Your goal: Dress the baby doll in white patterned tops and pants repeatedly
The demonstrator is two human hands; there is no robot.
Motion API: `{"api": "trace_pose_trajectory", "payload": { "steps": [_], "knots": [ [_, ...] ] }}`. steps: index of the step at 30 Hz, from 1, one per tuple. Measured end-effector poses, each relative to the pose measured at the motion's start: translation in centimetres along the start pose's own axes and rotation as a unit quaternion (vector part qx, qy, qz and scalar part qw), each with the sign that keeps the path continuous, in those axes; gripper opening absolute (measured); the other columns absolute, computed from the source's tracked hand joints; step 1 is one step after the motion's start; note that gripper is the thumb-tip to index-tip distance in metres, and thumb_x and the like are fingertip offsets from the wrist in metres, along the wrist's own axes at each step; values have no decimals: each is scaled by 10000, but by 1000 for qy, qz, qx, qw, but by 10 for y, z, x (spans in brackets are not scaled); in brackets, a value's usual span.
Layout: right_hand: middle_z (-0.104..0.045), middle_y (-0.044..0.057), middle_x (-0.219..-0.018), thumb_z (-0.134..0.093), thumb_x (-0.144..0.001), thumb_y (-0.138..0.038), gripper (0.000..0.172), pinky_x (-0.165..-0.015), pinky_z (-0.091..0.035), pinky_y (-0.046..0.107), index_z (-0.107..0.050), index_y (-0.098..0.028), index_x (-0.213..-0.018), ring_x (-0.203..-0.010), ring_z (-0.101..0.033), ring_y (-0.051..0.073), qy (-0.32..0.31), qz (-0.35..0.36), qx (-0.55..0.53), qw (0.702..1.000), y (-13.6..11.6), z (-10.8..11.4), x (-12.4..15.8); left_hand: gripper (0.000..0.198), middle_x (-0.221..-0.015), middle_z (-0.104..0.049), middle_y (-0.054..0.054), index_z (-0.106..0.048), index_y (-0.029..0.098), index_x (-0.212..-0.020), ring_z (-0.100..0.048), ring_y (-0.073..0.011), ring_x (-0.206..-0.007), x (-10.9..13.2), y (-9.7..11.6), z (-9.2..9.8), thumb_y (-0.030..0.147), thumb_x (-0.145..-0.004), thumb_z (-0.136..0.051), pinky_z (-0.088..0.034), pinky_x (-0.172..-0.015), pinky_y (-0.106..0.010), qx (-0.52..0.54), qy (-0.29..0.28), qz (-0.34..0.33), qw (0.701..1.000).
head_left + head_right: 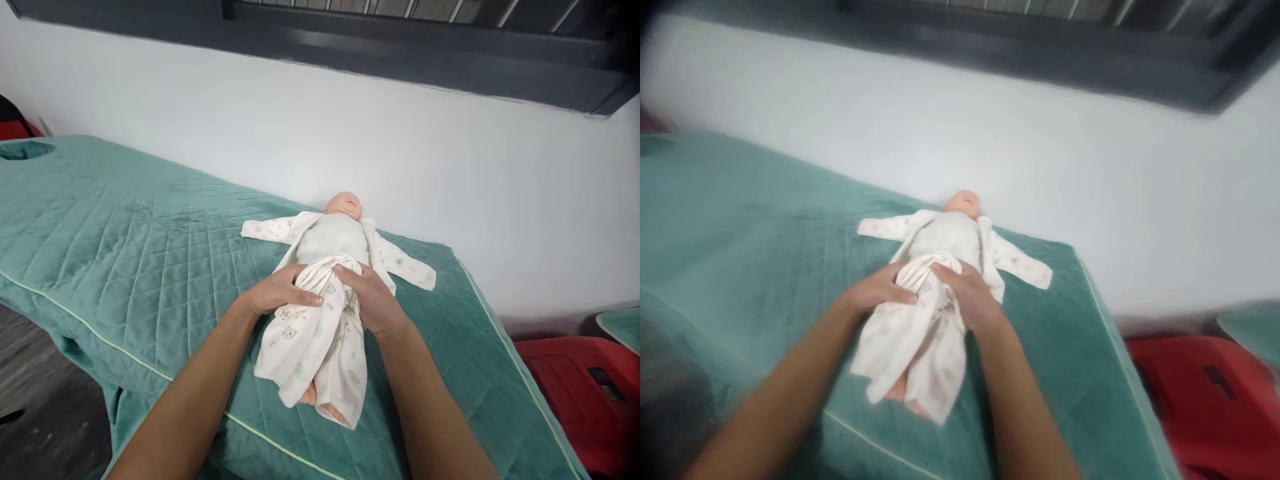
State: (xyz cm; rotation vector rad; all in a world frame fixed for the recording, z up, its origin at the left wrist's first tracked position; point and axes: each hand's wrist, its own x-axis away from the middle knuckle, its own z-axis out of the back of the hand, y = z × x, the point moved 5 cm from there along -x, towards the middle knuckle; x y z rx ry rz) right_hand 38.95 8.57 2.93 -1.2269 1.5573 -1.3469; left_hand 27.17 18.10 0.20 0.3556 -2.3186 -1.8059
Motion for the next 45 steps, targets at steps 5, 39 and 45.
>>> {"api": "trace_pose_trajectory", "payload": {
  "steps": [5,39,45],
  "knots": [
    [-736,80,-1067,-700,-849,-432,409,-829,-532,343,-679,-171,-1163,-959,-684,234,-45,-4,69,997,-5,-6,4,390,-854,-731,-102,-732,84,-955,-664,-200,-726,-2,-3,1,289,-644,-848,-524,-678,-285,89,42,-13,995],
    [-741,-27,-797,-713,-652,-235,121,-662,-447,245,-772,-228,-758,-760,-648,181,-270,36,459,846,-4,-23,15,214,-784,-709,-20,-717,185,-828,-640,-165,-705,172,-73,-104,303,-677,-812,-489,-715,-270,221,432,59,873],
    [-703,-44,-734,-752,-625,-301,126,-577,-365,235,-745,-228,-728,-692,-587,154,-250,25,489,836,0,-23,14,275,-763,-692,-26,-722,156,-882,-585,-168,-687,169,-58,-77,304,-657,-778,-433,-650,-254,85,437,77,892]
  ]
}}
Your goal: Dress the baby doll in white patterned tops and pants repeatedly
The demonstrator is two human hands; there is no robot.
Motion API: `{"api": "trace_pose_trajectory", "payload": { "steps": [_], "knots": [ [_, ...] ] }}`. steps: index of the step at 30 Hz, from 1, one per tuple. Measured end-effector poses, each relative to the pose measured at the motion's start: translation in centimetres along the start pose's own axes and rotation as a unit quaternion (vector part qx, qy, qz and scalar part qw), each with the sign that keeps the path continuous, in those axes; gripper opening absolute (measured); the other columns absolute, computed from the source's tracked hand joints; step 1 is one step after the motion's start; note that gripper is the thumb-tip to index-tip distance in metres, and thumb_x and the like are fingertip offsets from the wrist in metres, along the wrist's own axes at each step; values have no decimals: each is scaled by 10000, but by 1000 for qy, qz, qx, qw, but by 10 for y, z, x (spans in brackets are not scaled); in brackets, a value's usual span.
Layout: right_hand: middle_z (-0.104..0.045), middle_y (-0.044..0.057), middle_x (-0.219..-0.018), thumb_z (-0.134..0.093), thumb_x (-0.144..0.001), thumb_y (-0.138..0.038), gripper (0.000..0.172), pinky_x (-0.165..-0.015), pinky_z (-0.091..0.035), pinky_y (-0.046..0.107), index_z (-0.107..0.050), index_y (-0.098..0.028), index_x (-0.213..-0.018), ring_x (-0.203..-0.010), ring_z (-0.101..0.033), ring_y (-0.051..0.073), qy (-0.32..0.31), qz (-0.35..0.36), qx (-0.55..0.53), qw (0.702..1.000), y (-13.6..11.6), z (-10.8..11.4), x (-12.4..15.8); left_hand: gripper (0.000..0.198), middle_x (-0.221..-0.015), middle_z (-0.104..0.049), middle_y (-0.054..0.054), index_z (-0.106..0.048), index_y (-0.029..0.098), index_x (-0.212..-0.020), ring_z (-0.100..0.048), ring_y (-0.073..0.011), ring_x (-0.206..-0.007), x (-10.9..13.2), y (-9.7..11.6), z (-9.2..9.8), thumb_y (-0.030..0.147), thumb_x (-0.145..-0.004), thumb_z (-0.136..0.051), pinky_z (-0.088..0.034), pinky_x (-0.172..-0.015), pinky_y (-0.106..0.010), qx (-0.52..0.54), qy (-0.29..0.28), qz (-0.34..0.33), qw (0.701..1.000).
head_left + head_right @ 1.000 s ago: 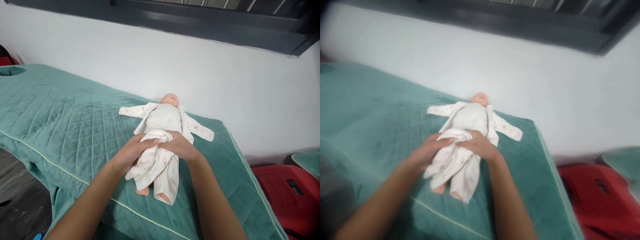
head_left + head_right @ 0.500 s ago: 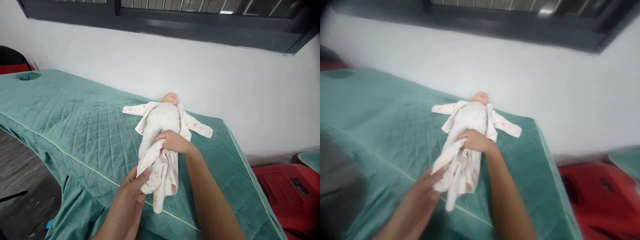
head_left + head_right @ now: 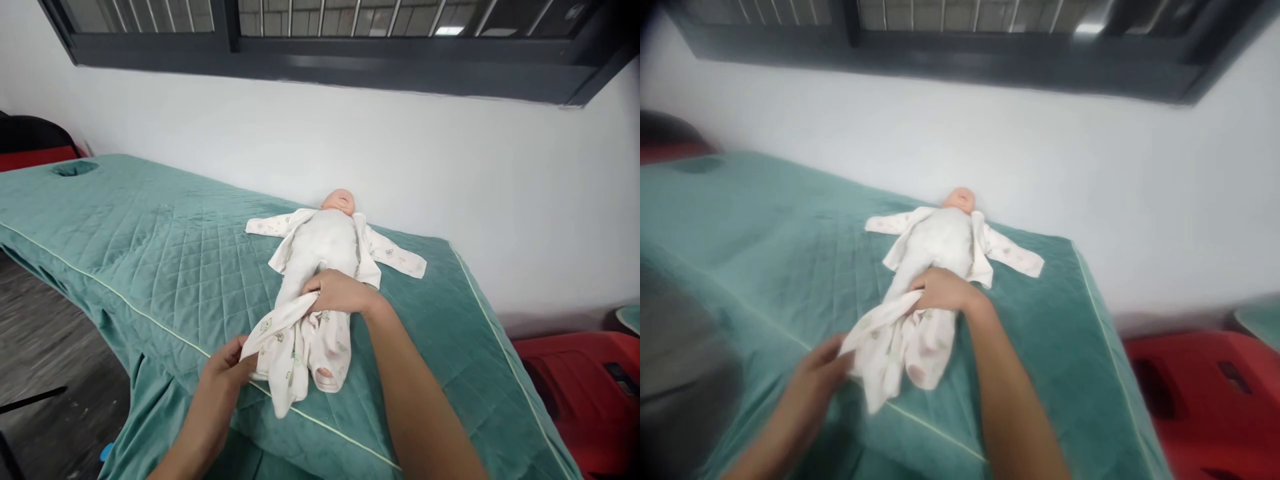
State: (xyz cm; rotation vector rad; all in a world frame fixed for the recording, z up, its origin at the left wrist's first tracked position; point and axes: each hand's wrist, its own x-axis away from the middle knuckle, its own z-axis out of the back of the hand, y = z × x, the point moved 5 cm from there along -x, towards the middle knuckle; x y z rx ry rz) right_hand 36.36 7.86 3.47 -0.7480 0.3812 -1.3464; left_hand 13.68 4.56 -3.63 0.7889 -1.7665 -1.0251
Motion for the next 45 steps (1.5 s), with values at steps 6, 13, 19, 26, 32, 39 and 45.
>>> {"api": "trace_pose_trajectory", "payload": {
  "steps": [6,13,19,26,32,39,45],
  "knots": [
    [-631,-43,-664,-727,-660,-356,160,-555,-308,244,-669,-208,-638,-652,-531,139,26,8,36,999,-2,0,1,214,-664,-625,9,-721,163,-839,-532,-173,-652,-19,22,-5,252,-645,-699,-393,-652,-268,-87,-52,-24,995],
    [-652,-28,-706,-736,-677,-375,185,-564,-291,253,-660,-209,-651,-668,-542,151,32,-4,40,999,-5,-1,0,171,-668,-615,9,-662,166,-764,-549,-192,-727,-21,27,-12,292,-663,-718,-406,-735,-293,-107,-85,-16,990],
    [-595,-36,-715,-748,-695,-464,291,-602,-326,247,-639,-194,-706,-706,-517,149,41,-3,-17,999,-2,5,5,249,-873,-660,-14,-628,170,-885,-565,-194,-834,-22,36,-22,395,-785,-666,-420,-788,-296,-82,-133,-45,987],
    [-588,-32,-730,-744,-725,-483,318,-616,-359,250,-626,-188,-734,-712,-531,154,43,-9,-39,998,2,11,7,207,-860,-623,-7,-586,179,-868,-559,-193,-852,-53,49,-23,385,-853,-586,-426,-742,-279,-180,-149,-146,961],
    [-717,18,-1013,-665,-821,-499,337,-780,-462,301,-713,-205,-977,-946,-640,235,27,-2,-116,993,-2,8,9,258,-867,-630,-18,-610,175,-963,-564,-192,-825,-77,56,-21,406,-870,-543,-443,-713,-282,-219,-79,-208,950],
    [-729,26,-1041,-684,-808,-437,313,-797,-500,332,-722,-212,-1022,-974,-660,265,26,-15,-82,996,0,9,8,235,-864,-657,-22,-633,181,-960,-587,-193,-815,-94,63,-24,372,-843,-561,-448,-709,-281,-199,-69,-231,950],
    [-732,19,-1038,-666,-826,-392,249,-822,-513,339,-715,-219,-998,-1004,-666,270,34,-14,-70,997,2,8,6,296,-944,-678,-21,-617,193,-1052,-613,-182,-837,-63,41,-19,395,-836,-617,-476,-727,-279,-156,-4,-182,971]
  ]
}}
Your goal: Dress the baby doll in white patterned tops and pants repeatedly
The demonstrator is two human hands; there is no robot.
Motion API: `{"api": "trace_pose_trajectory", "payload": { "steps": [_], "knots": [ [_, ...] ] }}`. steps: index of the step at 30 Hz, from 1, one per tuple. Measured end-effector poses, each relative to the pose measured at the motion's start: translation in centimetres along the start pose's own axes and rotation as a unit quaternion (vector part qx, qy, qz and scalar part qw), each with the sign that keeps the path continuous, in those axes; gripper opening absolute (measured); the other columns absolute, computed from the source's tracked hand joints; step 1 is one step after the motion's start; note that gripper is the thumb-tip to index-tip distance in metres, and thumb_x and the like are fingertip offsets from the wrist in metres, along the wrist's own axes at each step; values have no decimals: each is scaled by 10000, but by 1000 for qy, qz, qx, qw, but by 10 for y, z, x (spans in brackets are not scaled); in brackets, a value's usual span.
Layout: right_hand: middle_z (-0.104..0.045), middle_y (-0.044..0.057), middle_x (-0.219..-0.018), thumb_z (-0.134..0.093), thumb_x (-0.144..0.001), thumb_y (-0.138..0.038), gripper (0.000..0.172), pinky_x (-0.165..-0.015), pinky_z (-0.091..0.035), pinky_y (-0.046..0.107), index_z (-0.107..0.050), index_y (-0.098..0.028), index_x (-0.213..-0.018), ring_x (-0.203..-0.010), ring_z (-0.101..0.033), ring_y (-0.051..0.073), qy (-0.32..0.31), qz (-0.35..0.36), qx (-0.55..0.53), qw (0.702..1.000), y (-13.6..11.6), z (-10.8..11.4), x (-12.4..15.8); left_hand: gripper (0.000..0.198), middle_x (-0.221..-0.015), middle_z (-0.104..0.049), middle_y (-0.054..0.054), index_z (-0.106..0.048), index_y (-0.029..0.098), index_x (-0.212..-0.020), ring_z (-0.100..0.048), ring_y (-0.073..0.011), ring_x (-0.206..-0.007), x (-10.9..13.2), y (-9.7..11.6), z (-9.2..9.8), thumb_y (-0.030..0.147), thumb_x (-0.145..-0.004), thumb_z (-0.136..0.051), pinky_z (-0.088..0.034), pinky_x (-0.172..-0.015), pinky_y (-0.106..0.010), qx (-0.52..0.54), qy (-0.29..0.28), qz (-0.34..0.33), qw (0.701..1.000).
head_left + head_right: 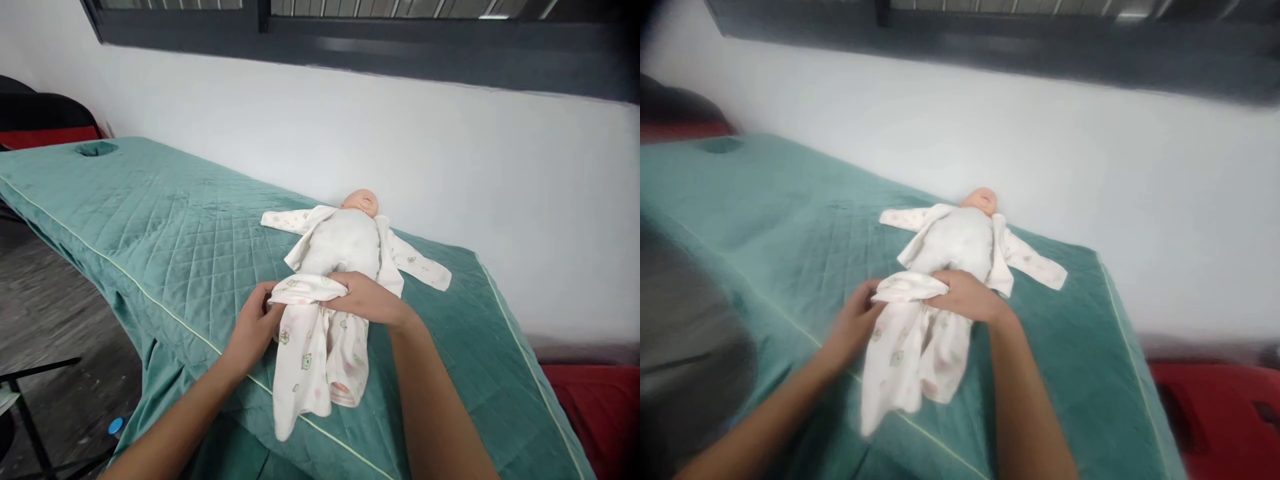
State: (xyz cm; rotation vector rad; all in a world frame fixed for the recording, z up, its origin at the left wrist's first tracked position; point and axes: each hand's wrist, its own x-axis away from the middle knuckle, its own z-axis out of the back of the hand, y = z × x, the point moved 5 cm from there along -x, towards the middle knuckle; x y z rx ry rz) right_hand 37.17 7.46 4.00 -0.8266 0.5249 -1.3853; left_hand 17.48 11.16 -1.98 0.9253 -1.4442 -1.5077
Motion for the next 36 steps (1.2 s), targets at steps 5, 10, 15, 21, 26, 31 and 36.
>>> {"api": "trace_pose_trajectory", "payload": {
  "steps": [5,10,15,21,26,31,36],
  "knots": [
    [-733,19,-1087,-658,-833,-380,261,-887,-518,362,-719,-229,-1037,-1070,-661,284,-7,-2,-17,1000,-2,-1,1,391,-1034,-685,-56,-624,191,-1010,-628,-202,-974,62,-17,7,481,-767,-718,-500,-817,-283,105,94,59,988],
    [-730,18,-1129,-680,-820,-416,319,-934,-514,381,-721,-236,-1080,-1103,-653,286,1,-1,-41,999,0,-2,2,465,-967,-732,-75,-681,178,-1110,-673,-209,-856,93,-19,-13,517,-793,-700,-524,-751,-296,233,33,228,945],
    [-721,27,-1164,-707,-799,-434,390,-958,-506,396,-709,-229,-1130,-1113,-651,287,7,1,-57,998,0,-1,3,461,-1039,-734,-99,-654,180,-1226,-689,-253,-946,83,-1,-33,452,-855,-642,-543,-806,-341,343,-21,231,910],
    [-725,32,-1146,-729,-773,-428,422,-941,-503,403,-710,-209,-1133,-1104,-647,294,7,7,-62,998,-2,1,4,405,-973,-720,-78,-639,188,-1183,-682,-226,-811,66,4,-37,436,-865,-606,-538,-680,-324,317,-35,190,928],
    [-734,38,-1079,-690,-785,-376,346,-889,-500,382,-714,-192,-1077,-1033,-656,279,14,12,-44,999,-1,3,5,408,-867,-684,-34,-604,203,-1121,-596,-155,-649,51,-4,-33,526,-872,-579,-460,-561,-264,263,-23,157,952],
    [-726,42,-1058,-654,-787,-334,291,-869,-488,347,-707,-179,-1028,-1018,-647,262,32,17,-53,998,1,6,5,315,-732,-576,28,-575,186,-884,-487,-110,-620,21,-1,-20,500,-869,-591,-395,-565,-220,134,11,95,986],
    [-698,24,-917,-607,-776,-292,190,-702,-476,284,-675,-169,-904,-871,-637,219,82,-21,-30,996,9,9,0,295,-754,-582,11,-569,183,-850,-513,-141,-699,-21,6,-8,467,-912,-521,-403,-638,-243,-39,29,-11,999]
  ]
}}
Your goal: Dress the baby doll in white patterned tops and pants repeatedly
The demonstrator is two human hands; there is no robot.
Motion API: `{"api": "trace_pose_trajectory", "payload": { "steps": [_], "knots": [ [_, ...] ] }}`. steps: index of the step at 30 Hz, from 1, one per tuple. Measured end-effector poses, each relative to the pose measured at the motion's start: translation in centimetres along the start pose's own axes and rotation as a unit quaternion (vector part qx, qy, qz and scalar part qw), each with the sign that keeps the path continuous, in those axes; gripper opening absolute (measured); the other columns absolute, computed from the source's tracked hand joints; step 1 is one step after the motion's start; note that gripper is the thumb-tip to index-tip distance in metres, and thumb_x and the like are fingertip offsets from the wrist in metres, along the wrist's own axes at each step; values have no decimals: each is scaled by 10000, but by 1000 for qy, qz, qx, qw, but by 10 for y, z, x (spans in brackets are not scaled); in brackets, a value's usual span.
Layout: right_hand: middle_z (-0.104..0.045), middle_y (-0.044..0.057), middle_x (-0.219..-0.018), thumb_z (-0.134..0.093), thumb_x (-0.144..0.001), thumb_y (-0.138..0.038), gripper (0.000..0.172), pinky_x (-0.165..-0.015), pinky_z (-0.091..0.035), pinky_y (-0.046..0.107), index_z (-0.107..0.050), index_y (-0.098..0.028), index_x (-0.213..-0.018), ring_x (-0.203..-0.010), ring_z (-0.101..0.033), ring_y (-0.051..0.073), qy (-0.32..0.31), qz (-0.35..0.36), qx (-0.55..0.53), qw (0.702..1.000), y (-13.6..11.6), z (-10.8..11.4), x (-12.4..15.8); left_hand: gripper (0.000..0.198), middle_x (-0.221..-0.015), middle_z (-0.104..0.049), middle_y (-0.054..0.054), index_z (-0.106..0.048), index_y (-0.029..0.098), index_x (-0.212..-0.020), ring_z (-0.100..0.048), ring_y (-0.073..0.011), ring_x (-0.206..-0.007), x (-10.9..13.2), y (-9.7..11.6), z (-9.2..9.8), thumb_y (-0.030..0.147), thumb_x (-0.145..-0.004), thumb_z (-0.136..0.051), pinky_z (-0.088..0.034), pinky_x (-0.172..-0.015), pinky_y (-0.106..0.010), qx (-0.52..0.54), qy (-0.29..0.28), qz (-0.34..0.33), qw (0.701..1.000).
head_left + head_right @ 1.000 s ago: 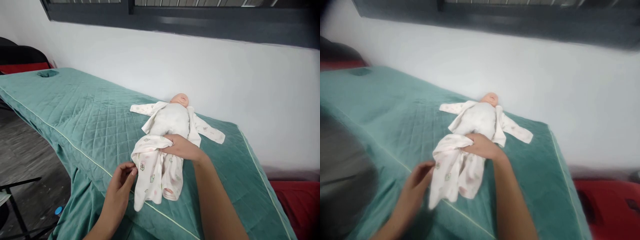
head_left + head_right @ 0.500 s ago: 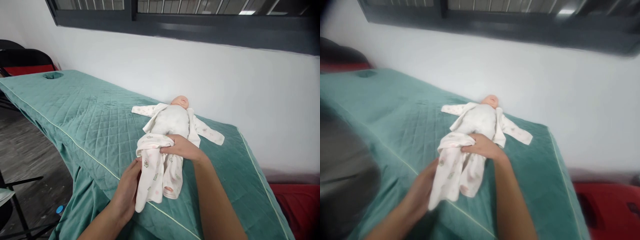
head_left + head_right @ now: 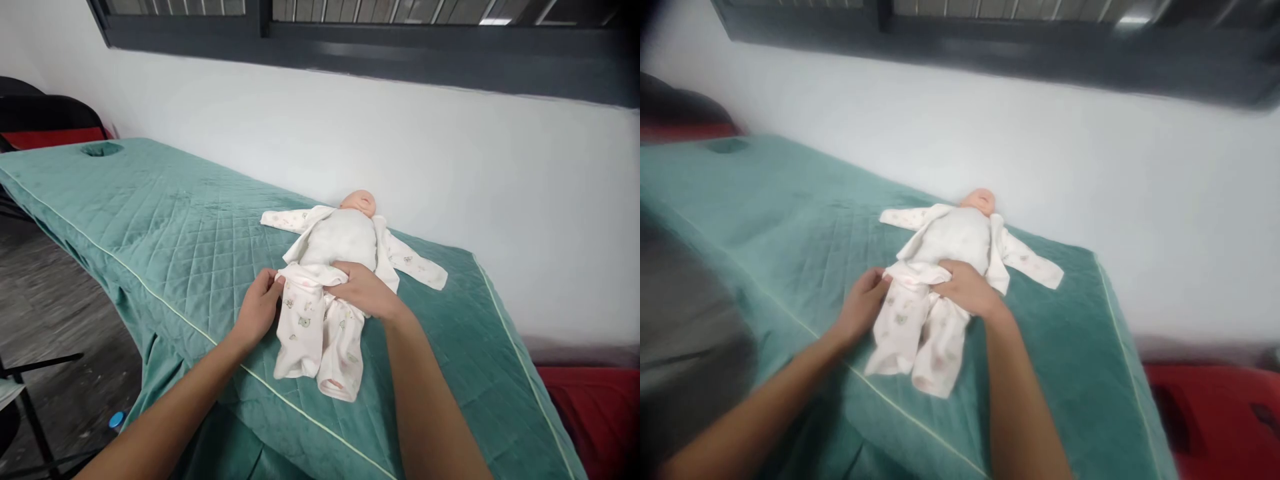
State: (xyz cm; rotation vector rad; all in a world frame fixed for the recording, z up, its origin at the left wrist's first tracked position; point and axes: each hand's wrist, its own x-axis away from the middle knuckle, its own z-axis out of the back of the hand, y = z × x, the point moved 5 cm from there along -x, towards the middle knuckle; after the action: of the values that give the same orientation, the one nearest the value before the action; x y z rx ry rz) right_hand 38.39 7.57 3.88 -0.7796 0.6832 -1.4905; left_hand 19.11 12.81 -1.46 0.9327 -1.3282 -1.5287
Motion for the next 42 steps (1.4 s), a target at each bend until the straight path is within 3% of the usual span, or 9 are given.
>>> {"api": "trace_pose_trajectory", "payload": {
  "steps": [6,10,15,19,22,27,34,39,42],
  "knots": [
    [-635,-5,-837,-568,-778,-260,109,-613,-477,253,-602,-197,-861,-744,-626,177,26,-27,-26,999,5,-3,-5,256,-843,-649,-39,-566,200,-921,-582,-208,-785,-30,-2,-10,425,-948,-447,-400,-691,-296,-126,24,-77,989],
    [-645,3,-888,-605,-807,-315,160,-675,-492,276,-605,-209,-926,-816,-629,193,40,-15,8,999,-2,0,-2,232,-889,-668,-82,-559,216,-978,-608,-252,-821,-36,-7,-15,390,-961,-406,-384,-706,-324,-188,25,-66,980],
    [-676,37,-1173,-719,-777,-457,445,-906,-499,355,-639,-234,-1153,-1049,-624,248,-51,35,1,998,-17,-11,3,181,-816,-664,-63,-575,239,-974,-612,-252,-761,-38,-10,-14,365,-932,-452,-370,-680,-307,-197,36,-50,978],
    [-714,17,-1113,-713,-776,-367,361,-856,-514,362,-678,-259,-1119,-1011,-641,264,-78,31,32,996,-18,-18,3,233,-783,-646,-61,-592,228,-1024,-594,-244,-709,-46,-5,-17,383,-947,-436,-370,-685,-318,-234,29,-75,969],
    [-729,12,-1014,-638,-803,-290,198,-806,-513,341,-695,-236,-985,-948,-652,250,-62,28,35,997,-17,-17,2,274,-856,-662,-74,-580,202,-1061,-607,-240,-769,-52,0,-20,373,-977,-384,-388,-710,-325,-217,11,-118,969],
    [-716,18,-1021,-578,-791,-255,216,-830,-505,333,-682,-206,-973,-969,-648,246,4,25,8,1000,-14,-8,-3,249,-880,-672,-38,-574,202,-950,-608,-196,-810,-51,1,-17,404,-964,-429,-426,-743,-296,-99,18,-119,988],
    [-694,18,-949,-563,-759,-227,173,-778,-489,318,-651,-193,-905,-910,-633,235,16,15,-6,1000,-7,-7,-5,266,-797,-618,2,-554,207,-947,-575,-159,-718,-4,-11,5,468,-918,-513,-441,-691,-279,-21,91,-29,995],
    [-635,1,-893,-595,-774,-262,189,-682,-458,278,-601,-197,-952,-818,-603,196,31,9,-32,999,-2,-5,-3,332,-855,-630,-4,-555,201,-991,-581,-151,-769,49,-15,-4,523,-912,-529,-464,-715,-269,72,-23,28,997],
    [-605,-5,-900,-616,-788,-299,217,-694,-452,272,-585,-202,-980,-818,-585,184,36,16,-48,998,0,-4,-2,348,-924,-642,-12,-547,206,-1039,-584,-146,-799,62,-15,-16,517,-887,-579,-471,-714,-259,124,-42,57,990]
  ]
}}
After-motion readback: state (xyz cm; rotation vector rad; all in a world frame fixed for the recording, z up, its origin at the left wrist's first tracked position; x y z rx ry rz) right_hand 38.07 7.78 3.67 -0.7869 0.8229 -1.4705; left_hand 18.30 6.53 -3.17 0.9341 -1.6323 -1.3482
